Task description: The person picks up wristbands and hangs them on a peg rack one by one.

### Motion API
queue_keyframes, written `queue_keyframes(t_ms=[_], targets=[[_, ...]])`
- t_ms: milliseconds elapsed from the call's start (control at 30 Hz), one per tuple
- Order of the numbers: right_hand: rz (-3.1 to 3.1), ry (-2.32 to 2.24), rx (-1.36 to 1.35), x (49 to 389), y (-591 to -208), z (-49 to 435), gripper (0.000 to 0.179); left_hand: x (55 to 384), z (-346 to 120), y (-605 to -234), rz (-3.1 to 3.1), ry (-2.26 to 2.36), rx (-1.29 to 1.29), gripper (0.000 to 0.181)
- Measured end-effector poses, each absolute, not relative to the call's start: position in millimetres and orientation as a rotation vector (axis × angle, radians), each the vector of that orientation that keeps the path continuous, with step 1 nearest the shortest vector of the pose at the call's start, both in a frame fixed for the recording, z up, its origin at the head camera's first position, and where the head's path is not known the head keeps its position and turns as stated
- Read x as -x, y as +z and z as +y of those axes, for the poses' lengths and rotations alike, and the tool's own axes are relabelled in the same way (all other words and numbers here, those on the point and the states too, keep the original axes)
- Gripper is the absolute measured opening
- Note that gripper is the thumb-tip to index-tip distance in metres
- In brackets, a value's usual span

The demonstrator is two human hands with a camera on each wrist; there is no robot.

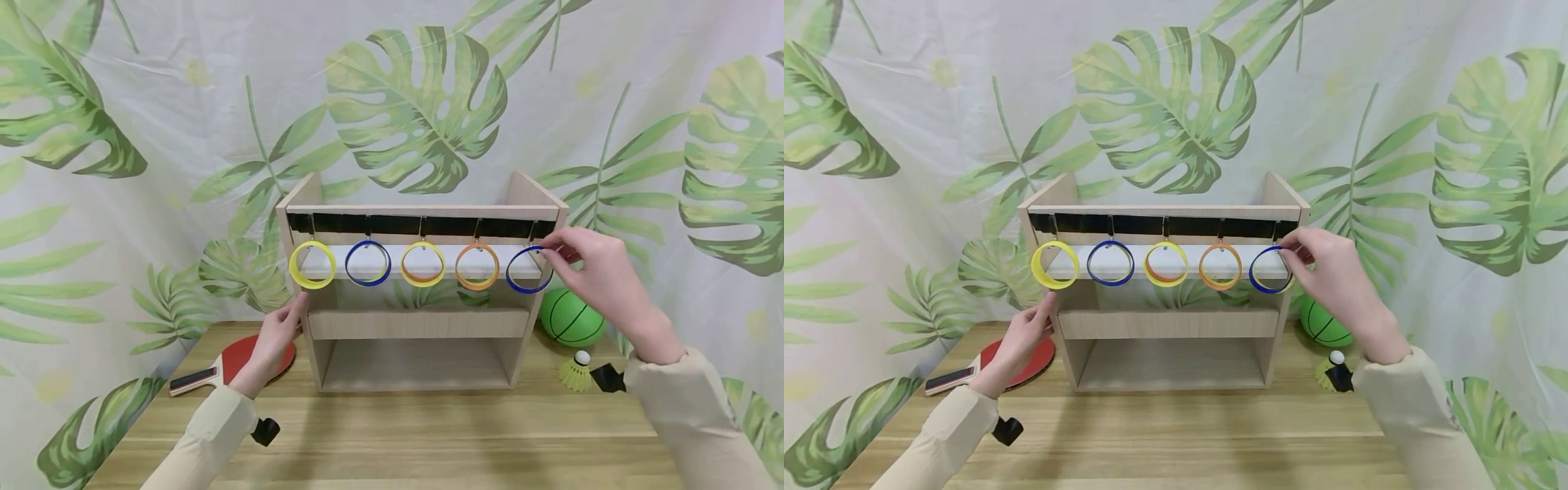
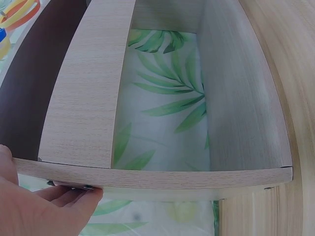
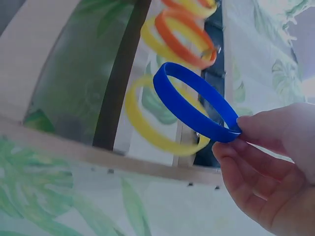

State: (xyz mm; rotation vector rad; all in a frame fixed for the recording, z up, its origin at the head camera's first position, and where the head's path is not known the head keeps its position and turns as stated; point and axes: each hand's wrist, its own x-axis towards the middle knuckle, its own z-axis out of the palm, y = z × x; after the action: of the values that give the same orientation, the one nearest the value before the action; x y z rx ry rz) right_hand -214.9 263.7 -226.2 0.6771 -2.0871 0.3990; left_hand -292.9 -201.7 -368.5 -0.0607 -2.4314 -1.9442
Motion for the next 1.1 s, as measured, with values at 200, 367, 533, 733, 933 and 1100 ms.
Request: queue_keyframes(t_ms=[200, 367, 533, 733, 933, 1100], targets=[[-2.165, 0.390, -0.653, 224.3, -223.4, 271.8, 0.011, 292.7, -201.0, -369.7, -2.417, -1.958, 0.070, 0.072], [-2.202, 0.373, -0.649, 228.2, -226.6, 274.2, 0.012, 294.0, -200.1, -369.4, -2.389, -1.965, 0.081, 0.058], [-2.187, 0.366, -0.660, 226.6, -226.8, 274.4, 0.012, 295.1, -198.1, -369.8, -2.376, -1.972, 0.088, 0.057], [-2.138, 0.365, -0.586, 213.8, -225.0, 279.3, 0.012, 294.1, -197.6, -368.0, -2.425, -1.953, 0.093, 0.071], [-2.071, 0.366, -0.632, 198.1, -237.8, 277.7, 0.014, 288.3, -199.4, -361.6, -2.417, -1.840, 0.091, 0.081], [-2.025, 0.416, -0.773, 187.7, -267.2, 263.8, 0.022, 278.2, -198.6, -365.7, -2.375, -1.532, 0.110, 0.066]])
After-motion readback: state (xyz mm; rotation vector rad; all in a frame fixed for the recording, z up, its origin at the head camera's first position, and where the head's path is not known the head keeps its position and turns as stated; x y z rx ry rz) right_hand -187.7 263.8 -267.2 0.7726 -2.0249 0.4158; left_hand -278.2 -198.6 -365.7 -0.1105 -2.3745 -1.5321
